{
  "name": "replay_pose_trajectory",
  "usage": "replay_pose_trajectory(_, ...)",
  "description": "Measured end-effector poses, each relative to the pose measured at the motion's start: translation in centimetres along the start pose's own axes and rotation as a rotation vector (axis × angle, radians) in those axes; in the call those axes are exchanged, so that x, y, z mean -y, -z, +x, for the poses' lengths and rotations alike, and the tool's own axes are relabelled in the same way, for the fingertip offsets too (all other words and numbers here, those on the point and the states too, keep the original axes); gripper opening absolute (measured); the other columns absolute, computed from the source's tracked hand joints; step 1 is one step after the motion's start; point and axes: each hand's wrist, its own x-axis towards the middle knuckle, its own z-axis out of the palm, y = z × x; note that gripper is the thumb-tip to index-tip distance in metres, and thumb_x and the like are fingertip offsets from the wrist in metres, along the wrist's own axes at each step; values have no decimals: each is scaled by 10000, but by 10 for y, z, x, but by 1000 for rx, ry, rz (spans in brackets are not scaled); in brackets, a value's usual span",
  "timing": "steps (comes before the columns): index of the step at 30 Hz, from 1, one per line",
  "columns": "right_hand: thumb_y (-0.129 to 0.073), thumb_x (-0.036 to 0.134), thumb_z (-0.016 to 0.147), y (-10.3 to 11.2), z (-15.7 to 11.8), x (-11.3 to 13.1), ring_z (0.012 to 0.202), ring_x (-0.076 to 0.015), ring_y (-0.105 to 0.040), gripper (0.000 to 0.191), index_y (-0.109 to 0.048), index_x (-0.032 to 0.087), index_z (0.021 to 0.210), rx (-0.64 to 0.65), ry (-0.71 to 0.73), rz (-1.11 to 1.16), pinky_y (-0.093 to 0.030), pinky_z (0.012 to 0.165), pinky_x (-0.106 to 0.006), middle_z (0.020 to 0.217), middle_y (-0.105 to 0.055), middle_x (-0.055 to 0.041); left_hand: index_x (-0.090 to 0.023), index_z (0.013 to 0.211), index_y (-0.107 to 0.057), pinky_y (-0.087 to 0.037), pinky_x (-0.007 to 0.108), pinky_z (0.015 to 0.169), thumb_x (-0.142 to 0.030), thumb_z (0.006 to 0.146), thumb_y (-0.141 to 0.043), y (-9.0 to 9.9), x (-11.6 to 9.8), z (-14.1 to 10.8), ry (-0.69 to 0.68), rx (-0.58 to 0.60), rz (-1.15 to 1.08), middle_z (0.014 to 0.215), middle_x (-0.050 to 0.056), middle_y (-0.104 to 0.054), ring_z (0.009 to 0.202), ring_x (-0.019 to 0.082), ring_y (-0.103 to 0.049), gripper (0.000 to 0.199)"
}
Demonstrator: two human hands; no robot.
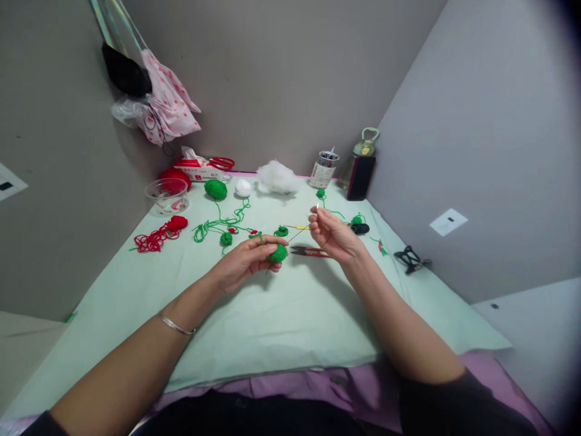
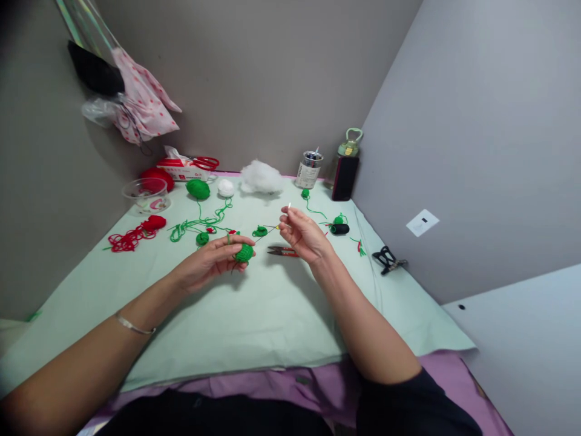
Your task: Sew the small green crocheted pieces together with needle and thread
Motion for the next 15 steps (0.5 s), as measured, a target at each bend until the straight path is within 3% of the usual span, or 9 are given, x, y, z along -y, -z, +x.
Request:
replay_pose_trajectory(6,-658,144,939,6,5,7,632,-83,-708,87,-606,184,883,-151,52,130,-616,641,-153,624,-638,43,-231,1148,-742,-516,316,867,-306,815,-819,2,0,-3,1,82,-9,1121,58,-706,842,136,-665,350)
replay_pose_trajectory(10,-538,76,981,8,9,8,540,-72,-660,164,-612,156,858,-263,58,196,-583,566,-127,588,-640,17,-237,1118,-751,-514,311,850,-259,782,-841,2,0,-3,-28,80,-7,1062,42,-718,820,131,-662,348)
replay_pose_trajectory(15,-479,53,993,15,12,11,512,-63,-624,219,-613,147,848,-308,95,205,-560,541,-120,568,-614,20,-211,1050,-769,-511,309,817,-262,764,-841,0,1,-2,-64,72,12,986,38,-728,780,127,-642,299)
